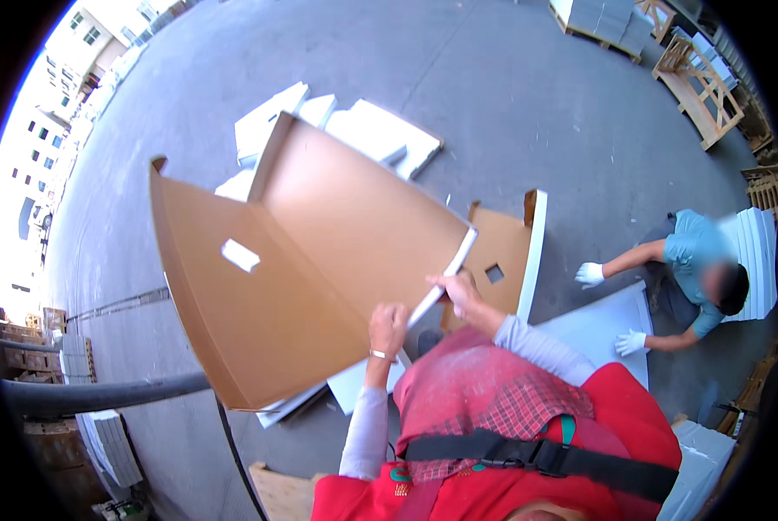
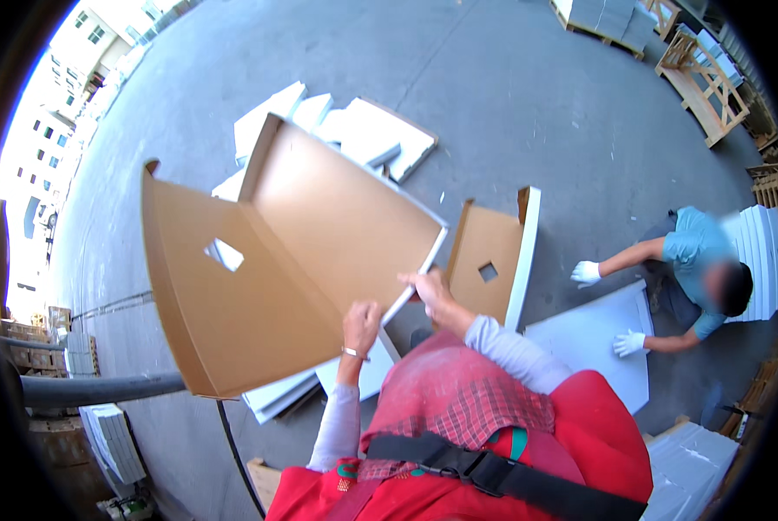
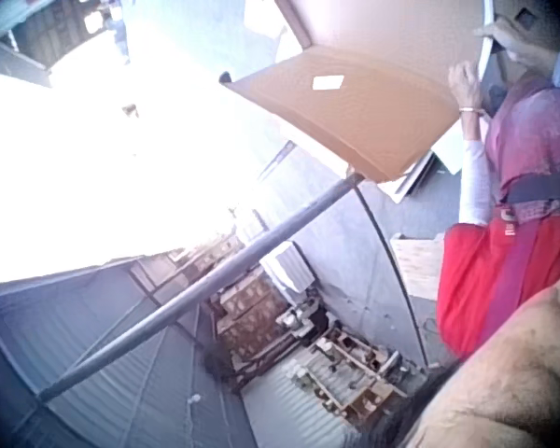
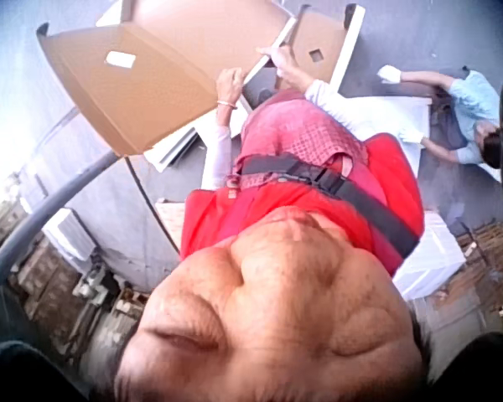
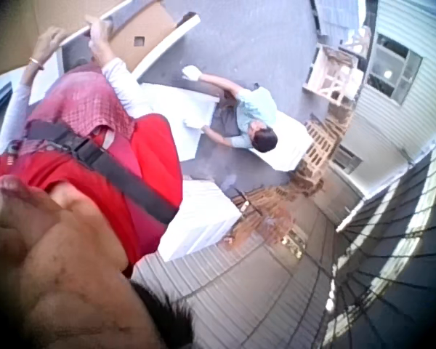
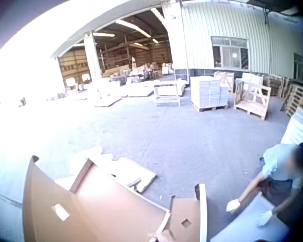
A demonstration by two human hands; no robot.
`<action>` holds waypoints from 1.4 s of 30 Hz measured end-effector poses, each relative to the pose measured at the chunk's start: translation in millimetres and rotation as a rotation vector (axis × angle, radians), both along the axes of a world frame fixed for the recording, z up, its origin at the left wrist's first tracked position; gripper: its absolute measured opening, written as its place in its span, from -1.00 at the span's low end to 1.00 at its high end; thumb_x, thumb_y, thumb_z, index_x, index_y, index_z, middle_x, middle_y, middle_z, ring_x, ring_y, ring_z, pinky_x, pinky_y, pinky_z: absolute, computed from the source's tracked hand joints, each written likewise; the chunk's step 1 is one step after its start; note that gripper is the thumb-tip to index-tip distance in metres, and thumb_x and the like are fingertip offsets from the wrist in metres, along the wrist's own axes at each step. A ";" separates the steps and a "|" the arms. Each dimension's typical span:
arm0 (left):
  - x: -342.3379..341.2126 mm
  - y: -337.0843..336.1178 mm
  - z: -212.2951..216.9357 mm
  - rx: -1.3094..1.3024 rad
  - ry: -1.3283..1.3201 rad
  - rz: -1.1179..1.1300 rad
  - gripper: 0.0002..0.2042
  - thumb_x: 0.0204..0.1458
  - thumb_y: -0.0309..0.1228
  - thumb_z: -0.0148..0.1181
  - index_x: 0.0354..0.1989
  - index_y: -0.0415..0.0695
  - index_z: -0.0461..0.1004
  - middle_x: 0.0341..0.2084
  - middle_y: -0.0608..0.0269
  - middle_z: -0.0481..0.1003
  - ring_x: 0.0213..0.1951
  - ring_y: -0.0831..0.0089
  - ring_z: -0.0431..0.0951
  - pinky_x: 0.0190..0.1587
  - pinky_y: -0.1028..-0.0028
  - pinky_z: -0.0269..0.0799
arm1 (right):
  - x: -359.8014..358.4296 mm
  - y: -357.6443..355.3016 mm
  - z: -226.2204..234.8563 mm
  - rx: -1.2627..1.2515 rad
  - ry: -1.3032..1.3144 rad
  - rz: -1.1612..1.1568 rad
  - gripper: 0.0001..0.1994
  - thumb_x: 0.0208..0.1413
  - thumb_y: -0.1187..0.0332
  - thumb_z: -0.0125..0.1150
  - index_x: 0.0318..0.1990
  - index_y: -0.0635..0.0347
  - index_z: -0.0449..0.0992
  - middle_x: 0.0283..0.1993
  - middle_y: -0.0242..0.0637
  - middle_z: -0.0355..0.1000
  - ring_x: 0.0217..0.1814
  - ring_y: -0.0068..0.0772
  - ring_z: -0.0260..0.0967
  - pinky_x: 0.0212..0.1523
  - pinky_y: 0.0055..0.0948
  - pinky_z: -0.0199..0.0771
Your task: The person repeatedly picks up flat white cardboard pieces, folds them into box shapes, and places them into a growing pile. The task involves handling each piece individually and assembling them by hand.
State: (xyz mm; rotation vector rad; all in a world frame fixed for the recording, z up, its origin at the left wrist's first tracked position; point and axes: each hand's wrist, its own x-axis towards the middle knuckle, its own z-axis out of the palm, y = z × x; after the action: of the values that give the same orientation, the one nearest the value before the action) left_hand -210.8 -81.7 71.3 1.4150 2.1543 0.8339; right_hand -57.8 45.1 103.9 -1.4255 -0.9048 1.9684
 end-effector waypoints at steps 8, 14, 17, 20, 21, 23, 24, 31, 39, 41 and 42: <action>56.4 -37.5 75.2 -0.246 0.090 0.008 -0.70 0.14 -0.18 0.01 -0.38 -0.17 0.50 -0.37 -0.05 0.47 -0.28 -0.05 0.48 -0.24 0.02 0.37 | 36.4 -19.4 35.5 -0.162 0.138 0.035 -0.74 0.00 0.53 0.26 -0.14 0.43 0.42 -0.28 -0.14 0.45 -0.31 -0.17 0.52 -0.32 -0.04 0.65; 32.1 -21.2 94.1 -0.322 -0.026 0.026 -0.60 0.07 -0.04 0.06 -0.40 -0.18 0.57 -0.39 -0.03 0.53 -0.28 0.02 0.54 -0.25 0.12 0.42 | 30.2 -19.7 81.2 -0.100 0.074 0.063 -0.65 0.00 0.53 0.25 -0.03 0.43 0.38 -0.21 -0.12 0.47 -0.20 -0.19 0.53 -0.19 -0.11 0.66; 20.7 -4.9 106.2 -0.445 -0.275 0.060 -0.58 0.02 0.00 0.09 -0.39 -0.17 0.59 -0.47 -0.01 0.56 -0.38 0.07 0.57 -0.29 0.17 0.42 | 26.6 -19.6 89.2 0.068 0.037 0.042 -0.63 -0.04 0.42 0.33 -0.09 0.41 0.40 -0.28 -0.17 0.44 -0.33 -0.29 0.50 -0.36 -0.25 0.63; 21.8 -3.5 76.8 -0.342 -0.616 0.172 -0.67 0.04 -0.16 0.16 -0.44 -0.23 0.56 -0.59 0.16 0.53 -0.54 0.34 0.51 -0.44 0.35 0.39 | 22.5 -22.5 93.6 0.254 -0.015 0.030 -0.58 -0.07 0.31 0.39 -0.13 0.40 0.41 -0.34 -0.21 0.43 -0.40 -0.40 0.46 -0.51 -0.42 0.52; 22.1 -7.9 65.8 -0.327 -0.739 0.217 -0.70 0.04 -0.19 0.17 -0.45 -0.24 0.55 -0.60 0.20 0.51 -0.57 0.40 0.47 -0.48 0.40 0.36 | 20.9 -24.2 95.8 0.321 -0.040 0.027 -0.57 -0.08 0.28 0.40 -0.13 0.40 0.41 -0.35 -0.22 0.43 -0.41 -0.43 0.45 -0.54 -0.46 0.48; 25.0 -7.2 56.5 -0.325 -0.957 0.300 -0.76 0.04 -0.27 0.18 -0.48 -0.23 0.51 -0.63 0.28 0.45 -0.63 0.51 0.39 -0.57 0.49 0.27 | 22.0 -25.7 95.7 0.410 -0.073 0.043 -0.53 -0.10 0.24 0.42 -0.13 0.40 0.41 -0.35 -0.22 0.43 -0.40 -0.43 0.45 -0.48 -0.45 0.48; 25.6 -8.2 52.2 -0.321 -1.018 0.340 -0.78 0.04 -0.30 0.17 -0.48 -0.22 0.50 -0.64 0.31 0.43 -0.65 0.55 0.35 -0.60 0.52 0.22 | 22.0 -26.3 98.0 0.464 -0.098 0.063 -0.51 -0.11 0.22 0.43 -0.13 0.41 0.41 -0.34 -0.20 0.44 -0.39 -0.42 0.45 -0.44 -0.44 0.48; 12.8 -24.0 27.9 -0.300 -1.289 0.562 -0.82 0.05 -0.37 0.14 -0.52 -0.20 0.49 -0.65 0.31 0.41 -0.71 0.65 0.22 -0.68 0.59 0.00 | 20.6 -23.1 106.5 0.578 -0.310 0.248 -0.37 -0.16 0.07 0.46 -0.08 0.44 0.42 -0.18 0.03 0.51 -0.16 -0.17 0.51 -0.09 -0.28 0.46; 14.6 -33.3 8.1 -0.342 -0.773 0.278 -0.50 0.10 -0.01 0.13 -0.53 -0.32 0.55 -0.73 0.26 0.39 -0.64 0.48 0.30 -0.54 0.34 0.20 | 20.5 -10.5 97.3 0.568 -0.344 0.377 -0.30 -0.14 -0.08 0.41 -0.04 0.43 0.45 -0.12 0.08 0.51 -0.06 0.01 0.50 -0.01 -0.24 0.44; 20.9 -27.5 19.1 -0.320 -0.585 0.242 -0.42 0.09 0.07 0.11 -0.57 -0.34 0.51 -0.77 0.24 0.35 -0.63 0.43 0.32 -0.51 0.27 0.24 | 20.2 -5.4 97.6 0.553 -0.345 0.389 -0.29 -0.14 -0.10 0.40 -0.05 0.42 0.46 -0.13 0.08 0.51 -0.07 0.03 0.50 -0.02 -0.23 0.45; 23.1 -26.1 24.3 -0.308 -0.525 0.230 -0.40 0.08 0.09 0.11 -0.61 -0.34 0.48 -0.77 0.24 0.34 -0.63 0.42 0.32 -0.49 0.26 0.26 | 20.8 -3.7 97.7 0.604 -0.393 0.417 -0.34 -0.10 -0.06 0.41 -0.05 0.40 0.46 -0.16 0.03 0.51 -0.08 -0.21 0.50 -0.08 -0.29 0.48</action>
State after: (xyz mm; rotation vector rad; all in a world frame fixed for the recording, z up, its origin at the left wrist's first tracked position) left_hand -187.7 -107.8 95.6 0.7072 1.9404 0.7999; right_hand -37.0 41.5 201.6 -1.3371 -1.9109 1.4709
